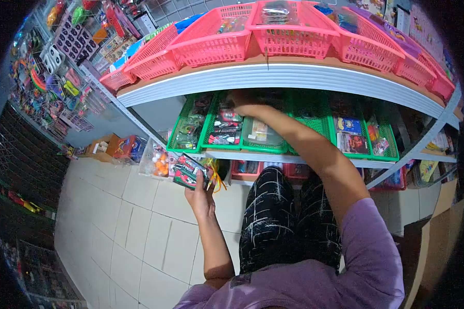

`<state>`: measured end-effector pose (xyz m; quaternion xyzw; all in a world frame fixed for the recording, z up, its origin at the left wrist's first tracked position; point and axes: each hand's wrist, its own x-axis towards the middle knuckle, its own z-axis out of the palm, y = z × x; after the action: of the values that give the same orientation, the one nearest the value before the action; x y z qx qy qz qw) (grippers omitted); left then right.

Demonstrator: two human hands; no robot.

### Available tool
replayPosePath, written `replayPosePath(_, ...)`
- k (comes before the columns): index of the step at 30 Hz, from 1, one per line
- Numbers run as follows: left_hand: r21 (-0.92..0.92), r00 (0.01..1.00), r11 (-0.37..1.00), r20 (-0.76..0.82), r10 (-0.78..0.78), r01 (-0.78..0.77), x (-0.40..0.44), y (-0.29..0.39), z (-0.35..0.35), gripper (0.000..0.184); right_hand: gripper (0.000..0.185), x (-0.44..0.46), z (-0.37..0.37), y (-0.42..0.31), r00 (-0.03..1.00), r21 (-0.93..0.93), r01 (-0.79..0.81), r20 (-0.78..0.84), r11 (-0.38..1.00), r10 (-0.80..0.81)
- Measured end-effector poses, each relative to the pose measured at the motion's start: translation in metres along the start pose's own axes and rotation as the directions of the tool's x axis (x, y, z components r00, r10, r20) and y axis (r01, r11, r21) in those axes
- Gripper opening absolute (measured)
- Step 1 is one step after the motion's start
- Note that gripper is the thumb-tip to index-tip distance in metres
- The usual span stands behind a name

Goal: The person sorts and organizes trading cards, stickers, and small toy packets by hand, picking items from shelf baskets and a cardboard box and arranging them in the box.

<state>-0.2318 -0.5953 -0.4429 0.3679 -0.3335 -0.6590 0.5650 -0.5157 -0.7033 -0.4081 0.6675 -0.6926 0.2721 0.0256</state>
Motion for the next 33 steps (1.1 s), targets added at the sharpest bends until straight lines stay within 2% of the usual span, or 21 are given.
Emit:
replayPosePath(2,0.002,0.999,1.000,0.029,-0.013,0.013,0.000,0.002,0.001,0.021,0.035,-0.004,0.022,0.008,0.996,0.090,0.077,0.038,0.993,-0.081)
replayPosePath(4,0.001,0.999,1.000,0.046,-0.020,0.020,0.000,0.002,0.001,0.022,0.030,-0.012,0.017,-0.005,0.985,0.200,-0.020,0.171,0.980,-0.015)
replayPosePath(7,0.010,0.997,1.000,0.070,-0.019,0.019,-0.001,-0.001,0.006,0.024,0.032,-0.025,0.009,-0.019,0.998,0.050,0.050,0.023,0.997,-0.051)
replayPosePath(9,0.009,0.996,1.000,0.092,-0.013,0.012,-0.002,-0.002,0.008,0.026,0.053,-0.028,-0.007,-0.029,0.982,0.023,-0.021,0.190,1.000,0.016)
replayPosePath(11,-0.001,0.993,1.000,0.115,-0.008,0.008,-0.004,-0.004,0.010,0.028,0.049,-0.030,-0.009,-0.036,0.985,0.008,-0.028,0.172,1.000,0.026)
replayPosePath(14,-0.013,0.994,1.000,0.112,-0.004,0.006,-0.003,-0.007,0.016,0.030,0.038,-0.036,-0.019,-0.063,0.994,0.243,-0.096,0.071,0.965,0.081)
replayPosePath(17,-0.018,0.994,1.000,0.105,-0.016,0.018,-0.008,-0.009,0.023,0.031,0.045,-0.052,-0.032,-0.094,0.964,0.581,-0.048,0.240,0.813,-0.114)
replayPosePath(21,-0.030,0.987,0.999,0.157,0.021,-0.016,-0.007,-0.012,0.024,0.033,0.040,-0.071,-0.022,-0.105,0.929,0.661,-0.005,0.281,0.750,-0.241)
replayPosePath(22,0.012,0.985,1.000,0.172,0.025,-0.028,-0.006,-0.014,0.021,0.034,0.036,-0.071,-0.021,-0.106,0.908,0.739,-0.102,0.343,0.666,-0.242)
replayPosePath(26,-0.043,0.950,0.998,0.309,0.051,-0.039,-0.018,-0.002,0.023,0.040,0.030,-0.068,-0.025,-0.104,0.917,0.690,-0.134,0.359,0.711,-0.176)
replayPosePath(29,-0.188,0.929,0.978,0.370,-0.020,0.096,-0.014,-0.004,0.010,0.044,0.029,-0.063,-0.022,-0.095,0.909,0.695,-0.116,0.363,0.710,-0.207)
replayPosePath(32,-0.082,0.942,0.996,0.335,-0.013,0.042,-0.014,-0.005,0.006,0.049,0.029,-0.051,-0.035,-0.085,0.925,0.746,-0.226,0.366,0.627,-0.102)
replayPosePath(33,-0.056,0.944,0.998,0.329,0.002,0.018,-0.012,-0.006,0.004,0.049,0.035,-0.035,-0.027,-0.068,0.940,0.667,-0.155,0.327,0.729,-0.099)
